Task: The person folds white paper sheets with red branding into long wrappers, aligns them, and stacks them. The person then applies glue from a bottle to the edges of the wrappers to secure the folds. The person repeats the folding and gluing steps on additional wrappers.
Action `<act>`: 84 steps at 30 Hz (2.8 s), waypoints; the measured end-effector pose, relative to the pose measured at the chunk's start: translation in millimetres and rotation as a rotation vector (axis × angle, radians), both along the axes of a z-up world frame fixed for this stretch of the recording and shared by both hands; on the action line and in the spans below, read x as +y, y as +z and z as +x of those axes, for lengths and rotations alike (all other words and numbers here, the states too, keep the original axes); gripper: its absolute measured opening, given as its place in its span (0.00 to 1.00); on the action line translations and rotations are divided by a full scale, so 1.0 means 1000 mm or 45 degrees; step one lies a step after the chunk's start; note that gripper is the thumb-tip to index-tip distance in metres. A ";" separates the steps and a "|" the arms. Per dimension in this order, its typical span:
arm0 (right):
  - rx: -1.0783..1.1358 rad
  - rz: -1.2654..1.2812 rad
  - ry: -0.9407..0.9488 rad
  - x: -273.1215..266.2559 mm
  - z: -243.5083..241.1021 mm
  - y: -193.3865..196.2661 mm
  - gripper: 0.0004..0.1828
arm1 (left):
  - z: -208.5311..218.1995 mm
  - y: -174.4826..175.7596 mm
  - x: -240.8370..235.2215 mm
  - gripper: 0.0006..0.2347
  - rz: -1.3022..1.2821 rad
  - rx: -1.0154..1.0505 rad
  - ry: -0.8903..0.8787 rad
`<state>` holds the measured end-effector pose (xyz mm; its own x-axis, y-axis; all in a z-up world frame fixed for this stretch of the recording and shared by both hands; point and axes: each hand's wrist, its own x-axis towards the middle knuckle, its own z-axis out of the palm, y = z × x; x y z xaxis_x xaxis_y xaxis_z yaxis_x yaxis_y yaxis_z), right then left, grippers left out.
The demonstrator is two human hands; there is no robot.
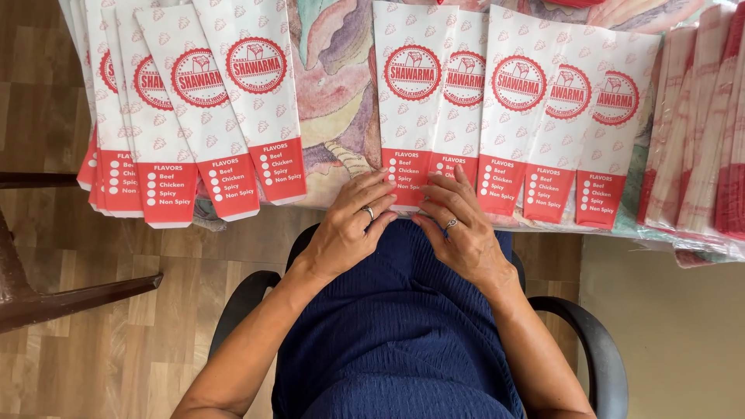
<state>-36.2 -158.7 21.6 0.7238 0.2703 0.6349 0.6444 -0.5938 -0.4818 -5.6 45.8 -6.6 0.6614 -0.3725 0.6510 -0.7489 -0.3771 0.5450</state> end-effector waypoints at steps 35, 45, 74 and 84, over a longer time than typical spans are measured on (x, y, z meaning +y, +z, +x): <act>0.425 0.102 -0.096 0.012 0.008 0.020 0.07 | 0.016 0.016 0.037 0.14 -0.024 0.137 0.349; 0.374 -0.211 -0.073 0.014 0.004 0.014 0.13 | 0.019 0.007 0.011 0.36 0.333 0.363 0.404; 0.114 0.007 0.029 0.043 0.014 0.010 0.05 | 0.002 0.004 0.049 0.06 -0.024 0.002 0.108; 0.051 -0.070 0.139 0.050 0.019 -0.001 0.04 | 0.002 0.004 0.051 0.05 -0.033 0.010 0.088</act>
